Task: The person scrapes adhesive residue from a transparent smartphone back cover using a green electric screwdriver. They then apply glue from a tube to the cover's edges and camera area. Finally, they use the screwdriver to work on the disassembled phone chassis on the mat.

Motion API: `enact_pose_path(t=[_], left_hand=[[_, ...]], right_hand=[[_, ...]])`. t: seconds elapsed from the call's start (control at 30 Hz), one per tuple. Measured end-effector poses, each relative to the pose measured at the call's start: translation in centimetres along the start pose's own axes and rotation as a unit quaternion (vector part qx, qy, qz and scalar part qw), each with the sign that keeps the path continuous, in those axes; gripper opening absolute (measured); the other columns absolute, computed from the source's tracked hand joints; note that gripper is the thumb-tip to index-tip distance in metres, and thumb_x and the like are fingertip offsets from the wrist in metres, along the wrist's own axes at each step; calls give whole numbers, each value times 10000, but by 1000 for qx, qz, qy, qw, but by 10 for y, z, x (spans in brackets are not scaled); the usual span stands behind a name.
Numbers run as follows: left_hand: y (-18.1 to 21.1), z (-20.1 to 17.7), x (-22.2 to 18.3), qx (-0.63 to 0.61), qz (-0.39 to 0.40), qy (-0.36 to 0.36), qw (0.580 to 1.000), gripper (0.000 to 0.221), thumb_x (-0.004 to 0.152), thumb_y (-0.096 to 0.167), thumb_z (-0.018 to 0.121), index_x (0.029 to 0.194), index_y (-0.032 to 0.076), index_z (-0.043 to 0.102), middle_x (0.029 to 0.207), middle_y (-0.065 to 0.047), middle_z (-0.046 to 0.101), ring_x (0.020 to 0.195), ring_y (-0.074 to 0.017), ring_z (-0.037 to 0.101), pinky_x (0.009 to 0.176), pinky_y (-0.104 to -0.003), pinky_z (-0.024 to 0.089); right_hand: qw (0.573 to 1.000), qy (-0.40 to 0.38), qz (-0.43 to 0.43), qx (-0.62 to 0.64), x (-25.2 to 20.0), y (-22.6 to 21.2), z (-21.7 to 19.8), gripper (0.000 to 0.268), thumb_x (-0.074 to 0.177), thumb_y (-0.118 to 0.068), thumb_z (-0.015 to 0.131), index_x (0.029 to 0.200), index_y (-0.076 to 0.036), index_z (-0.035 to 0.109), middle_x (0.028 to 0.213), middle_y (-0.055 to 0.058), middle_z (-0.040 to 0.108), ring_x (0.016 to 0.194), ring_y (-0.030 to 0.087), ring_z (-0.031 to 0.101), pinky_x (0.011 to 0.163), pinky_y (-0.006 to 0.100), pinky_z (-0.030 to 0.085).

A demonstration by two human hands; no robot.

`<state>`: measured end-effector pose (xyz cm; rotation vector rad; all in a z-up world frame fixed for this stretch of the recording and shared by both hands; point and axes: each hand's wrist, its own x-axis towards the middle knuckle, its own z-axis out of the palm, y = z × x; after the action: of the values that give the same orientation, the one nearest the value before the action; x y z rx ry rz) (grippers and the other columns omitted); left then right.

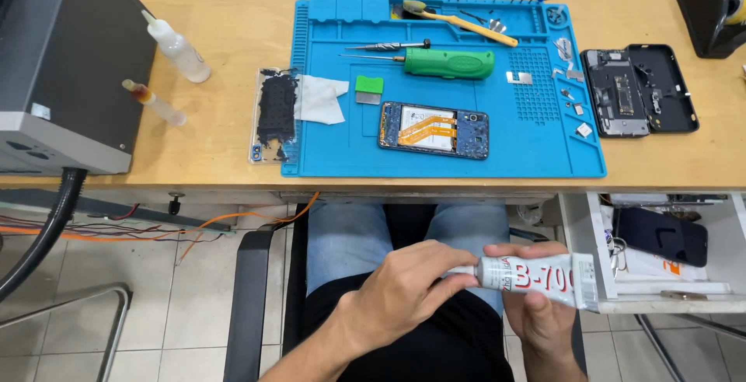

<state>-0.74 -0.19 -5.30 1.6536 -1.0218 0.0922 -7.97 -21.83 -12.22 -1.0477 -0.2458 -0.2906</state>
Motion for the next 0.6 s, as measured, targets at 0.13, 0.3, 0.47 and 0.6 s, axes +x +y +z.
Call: enact_pose_path(t=[0.13,0.3,0.47,0.6], left_hand=[[0,-10,-5,-89,-125,-43,987,167,1067,164,561,1098,26,649,861,-73,662,637,-170,617,641,-310,521],[3,-1,-9,144,100,-22,984,41,1049,-93,564,1064,-70,594,911,-166,563,740,-325,545,662,-424,474],[-6,-4,-7,224,156,-39,961,66,1078,-44,572,1115,-15,619,996,-120,655,802,-273,571,734,-381,477],[-58,-78,10,265,-5,41,963,577,958,477,668,1338,48,599,1314,-187,676,1232,-368,652,1040,-489,512]], right_hand=[[1000,13,-12,-10,-2,7,8,470,996,-299,815,1282,-49,538,1263,336,666,1018,382,720,898,445,619],[953,183,141,195,-19,46,11,452,1024,-448,687,1163,-26,606,1054,255,732,672,212,704,617,236,606],[967,188,130,111,-15,50,-11,476,1045,-540,655,1178,-85,617,948,234,727,817,248,702,704,280,511],[986,110,-58,-113,17,-22,-63,492,963,-536,773,1236,-153,627,1003,204,735,949,411,764,926,539,635]])
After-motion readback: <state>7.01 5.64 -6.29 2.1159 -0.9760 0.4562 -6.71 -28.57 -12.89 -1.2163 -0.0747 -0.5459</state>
